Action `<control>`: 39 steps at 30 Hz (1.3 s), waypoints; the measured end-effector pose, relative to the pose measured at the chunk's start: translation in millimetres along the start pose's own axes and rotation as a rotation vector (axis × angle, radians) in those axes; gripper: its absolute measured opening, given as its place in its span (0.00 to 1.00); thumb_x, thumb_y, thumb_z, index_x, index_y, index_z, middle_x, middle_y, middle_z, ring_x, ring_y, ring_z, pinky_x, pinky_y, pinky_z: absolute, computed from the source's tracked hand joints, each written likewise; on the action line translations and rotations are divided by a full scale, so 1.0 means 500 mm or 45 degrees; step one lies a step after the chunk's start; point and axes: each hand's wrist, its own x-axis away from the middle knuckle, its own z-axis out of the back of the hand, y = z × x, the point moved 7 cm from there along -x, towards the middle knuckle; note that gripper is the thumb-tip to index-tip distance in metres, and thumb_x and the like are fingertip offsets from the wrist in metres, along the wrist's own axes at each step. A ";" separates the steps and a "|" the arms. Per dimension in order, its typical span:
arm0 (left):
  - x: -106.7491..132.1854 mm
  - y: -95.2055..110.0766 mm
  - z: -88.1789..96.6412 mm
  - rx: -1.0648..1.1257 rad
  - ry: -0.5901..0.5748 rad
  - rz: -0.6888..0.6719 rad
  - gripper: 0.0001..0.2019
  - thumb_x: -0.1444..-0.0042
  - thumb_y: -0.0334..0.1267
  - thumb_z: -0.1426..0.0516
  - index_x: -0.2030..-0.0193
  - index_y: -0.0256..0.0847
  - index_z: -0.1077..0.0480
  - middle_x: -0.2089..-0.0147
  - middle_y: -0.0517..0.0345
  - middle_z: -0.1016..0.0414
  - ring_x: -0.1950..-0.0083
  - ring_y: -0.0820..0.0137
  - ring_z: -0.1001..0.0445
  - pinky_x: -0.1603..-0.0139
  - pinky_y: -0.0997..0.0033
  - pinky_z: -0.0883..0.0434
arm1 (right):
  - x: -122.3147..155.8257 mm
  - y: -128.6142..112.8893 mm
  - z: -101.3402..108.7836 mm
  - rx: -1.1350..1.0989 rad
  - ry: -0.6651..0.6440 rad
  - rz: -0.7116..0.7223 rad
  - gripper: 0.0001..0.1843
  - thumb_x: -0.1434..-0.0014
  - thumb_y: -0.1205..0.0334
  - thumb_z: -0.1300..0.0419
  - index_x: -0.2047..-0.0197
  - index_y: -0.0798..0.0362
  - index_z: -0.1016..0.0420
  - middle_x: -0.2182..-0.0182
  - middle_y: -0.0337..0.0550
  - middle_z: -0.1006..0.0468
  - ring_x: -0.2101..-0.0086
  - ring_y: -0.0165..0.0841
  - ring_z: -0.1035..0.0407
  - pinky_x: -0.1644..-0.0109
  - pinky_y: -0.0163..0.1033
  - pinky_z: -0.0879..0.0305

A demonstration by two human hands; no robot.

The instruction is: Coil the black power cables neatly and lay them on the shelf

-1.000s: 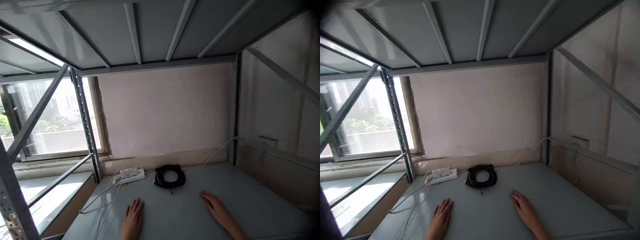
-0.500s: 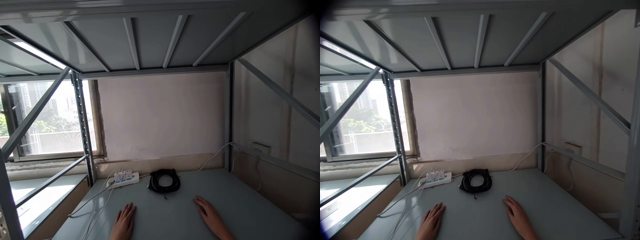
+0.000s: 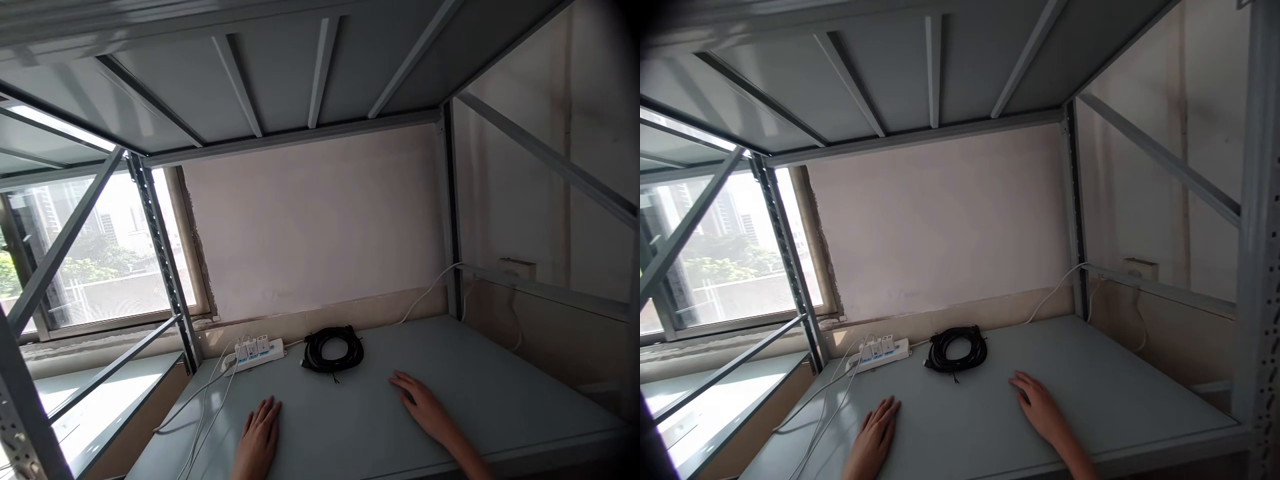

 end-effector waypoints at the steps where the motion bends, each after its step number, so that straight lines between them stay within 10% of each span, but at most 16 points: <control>1: -0.001 -0.001 -0.001 0.011 0.007 -0.003 0.26 0.29 0.45 0.59 0.28 0.50 0.39 0.24 0.60 0.46 0.23 0.64 0.49 0.23 0.51 0.48 | 0.001 0.001 -0.001 -0.003 0.006 0.000 0.26 0.34 0.52 0.51 0.38 0.48 0.23 0.34 0.46 0.31 0.36 0.45 0.35 0.33 0.50 0.35; 9: -0.001 0.000 0.002 0.029 0.076 -0.011 0.26 0.30 0.44 0.59 0.30 0.48 0.35 0.25 0.58 0.42 0.24 0.63 0.45 0.24 0.50 0.46 | 0.013 -0.023 -0.006 0.117 0.049 0.087 0.25 0.31 0.54 0.53 0.38 0.48 0.24 0.35 0.48 0.30 0.37 0.45 0.34 0.33 0.52 0.37; 19: 0.003 -0.004 0.004 0.067 0.117 -0.015 0.26 0.32 0.40 0.59 0.32 0.45 0.32 0.26 0.57 0.39 0.25 0.64 0.43 0.25 0.53 0.45 | -0.122 -0.335 -0.057 0.212 0.099 0.606 0.27 0.34 0.71 0.49 0.34 0.48 0.31 0.43 0.50 0.26 0.44 0.42 0.32 0.40 0.51 0.35; 25: 0.000 -0.004 0.010 0.068 0.110 -0.009 0.26 0.33 0.39 0.58 0.33 0.45 0.31 0.27 0.55 0.38 0.26 0.64 0.41 0.25 0.55 0.44 | -0.228 -0.304 -0.108 0.298 -0.195 0.418 0.05 0.46 0.64 0.33 0.65 0.52 0.17 0.65 0.47 0.18 0.57 0.43 0.26 0.49 0.45 0.33; 30: -0.001 0.002 0.018 0.046 0.101 -0.001 0.25 0.33 0.38 0.57 0.33 0.45 0.31 0.27 0.55 0.37 0.26 0.64 0.40 0.27 0.57 0.42 | -0.256 -0.309 -0.086 0.070 -0.258 0.378 0.12 0.41 0.58 0.39 0.73 0.51 0.19 0.70 0.46 0.18 0.64 0.42 0.24 0.61 0.39 0.35; 39: 0.008 0.007 0.026 0.085 0.128 0.001 0.25 0.33 0.38 0.58 0.33 0.45 0.31 0.28 0.55 0.37 0.27 0.64 0.39 0.26 0.56 0.45 | -0.334 -0.386 0.037 -0.602 0.286 0.274 0.30 0.42 0.33 0.45 0.74 0.53 0.26 0.75 0.47 0.23 0.73 0.37 0.29 0.64 0.41 0.34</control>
